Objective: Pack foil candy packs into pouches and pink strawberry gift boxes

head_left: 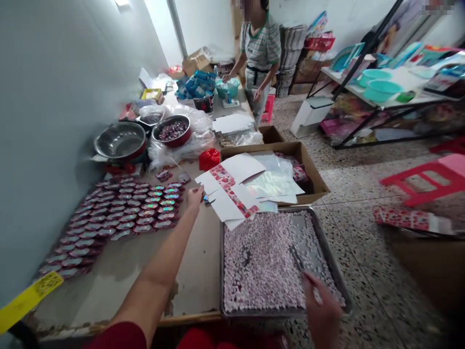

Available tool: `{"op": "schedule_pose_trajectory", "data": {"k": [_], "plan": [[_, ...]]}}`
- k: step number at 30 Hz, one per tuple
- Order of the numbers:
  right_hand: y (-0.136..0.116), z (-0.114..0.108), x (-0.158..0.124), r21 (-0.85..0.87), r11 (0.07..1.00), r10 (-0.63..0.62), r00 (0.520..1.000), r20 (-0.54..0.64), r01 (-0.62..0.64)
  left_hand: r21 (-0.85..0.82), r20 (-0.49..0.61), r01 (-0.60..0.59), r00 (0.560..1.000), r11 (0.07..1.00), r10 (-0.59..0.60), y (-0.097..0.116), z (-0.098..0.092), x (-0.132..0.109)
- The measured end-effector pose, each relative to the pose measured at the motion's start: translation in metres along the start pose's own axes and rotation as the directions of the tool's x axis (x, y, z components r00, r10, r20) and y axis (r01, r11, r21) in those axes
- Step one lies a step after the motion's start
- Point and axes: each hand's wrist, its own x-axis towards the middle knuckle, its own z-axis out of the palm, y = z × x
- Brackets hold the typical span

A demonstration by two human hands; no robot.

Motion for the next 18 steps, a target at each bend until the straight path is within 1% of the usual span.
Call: {"op": "schedule_pose_trajectory", "data": {"k": [1,2,3,4,5,6,7,8,9,10,11,13,14,15,16,17,18], "plan": [[-0.030,0.031,0.021,0.033,0.995,-0.096,0.988,0.122,0.093,-0.018,0.031,0.021,0.999,1.000,-0.020,-0.001,0.003,0.016],[-0.061,0.066,0.047,0.060,0.985,-0.170,0.952,0.256,0.160,-0.040,0.050,0.036,0.998,0.999,-0.034,-0.002,0.006,0.028],[-0.090,0.101,0.076,0.054,0.977,-0.212,0.916,0.339,0.206,-0.062,0.060,0.043,0.997,0.997,-0.039,-0.004,0.008,0.037],[-0.116,0.136,0.105,-0.002,0.974,-0.207,0.887,0.412,0.228,-0.083,0.062,0.040,0.997,0.996,-0.035,-0.006,0.008,0.044],[-0.137,0.168,0.131,-0.099,0.968,-0.158,0.866,0.474,0.231,-0.104,0.059,0.031,0.998,0.994,-0.025,-0.008,0.008,0.049],[-0.153,0.195,0.152,-0.219,0.951,-0.073,0.849,0.523,0.217,-0.124,0.057,0.017,0.998,0.992,-0.010,-0.008,0.007,0.053],[-0.164,0.217,0.167,-0.305,0.929,0.002,0.819,0.573,0.211,-0.142,0.060,0.002,0.998,0.990,0.007,-0.008,0.005,0.056],[-0.171,0.234,0.177,-0.373,0.904,0.058,0.805,0.591,0.208,-0.156,0.069,-0.014,0.997,0.988,0.025,-0.008,0.003,0.059],[-0.173,0.247,0.180,-0.419,0.886,0.095,0.805,0.585,0.199,-0.171,0.082,-0.027,0.996,0.985,0.042,-0.007,0.002,0.060],[-0.173,0.255,0.180,-0.438,0.880,0.106,0.824,0.556,0.183,-0.197,0.101,-0.033,0.993,0.980,0.054,-0.006,0.000,0.061],[-0.171,0.260,0.177,-0.434,0.886,0.093,0.856,0.508,0.161,-0.243,0.127,-0.022,0.990,0.970,0.055,-0.005,0.000,0.060],[-0.169,0.264,0.167,-0.358,0.925,0.023,0.920,0.392,0.129,-0.382,0.196,0.062,0.980,0.922,0.015,-0.001,-0.001,0.054],[-0.170,0.264,0.164,-0.296,0.946,-0.024,0.940,0.340,0.131,-0.457,0.235,0.121,0.972,0.881,-0.012,0.001,-0.003,0.049],[-0.173,0.263,0.161,-0.230,0.962,-0.075,0.951,0.300,0.149,-0.519,0.269,0.172,0.963,0.837,-0.031,0.005,-0.006,0.043],[-0.179,0.260,0.160,-0.164,0.970,-0.131,0.953,0.274,0.180,-0.559,0.295,0.198,0.955,0.805,-0.030,0.010,-0.011,0.036],[-0.187,0.256,0.160,-0.100,0.971,-0.185,0.949,0.256,0.216,-0.579,0.308,0.187,0.951,0.793,0.001,0.016,-0.019,0.029],[-0.196,0.251,0.161,-0.042,0.967,-0.234,0.941,0.243,0.251,-0.580,0.310,0.132,0.948,0.804,0.068,0.023,-0.031,0.022]]}}
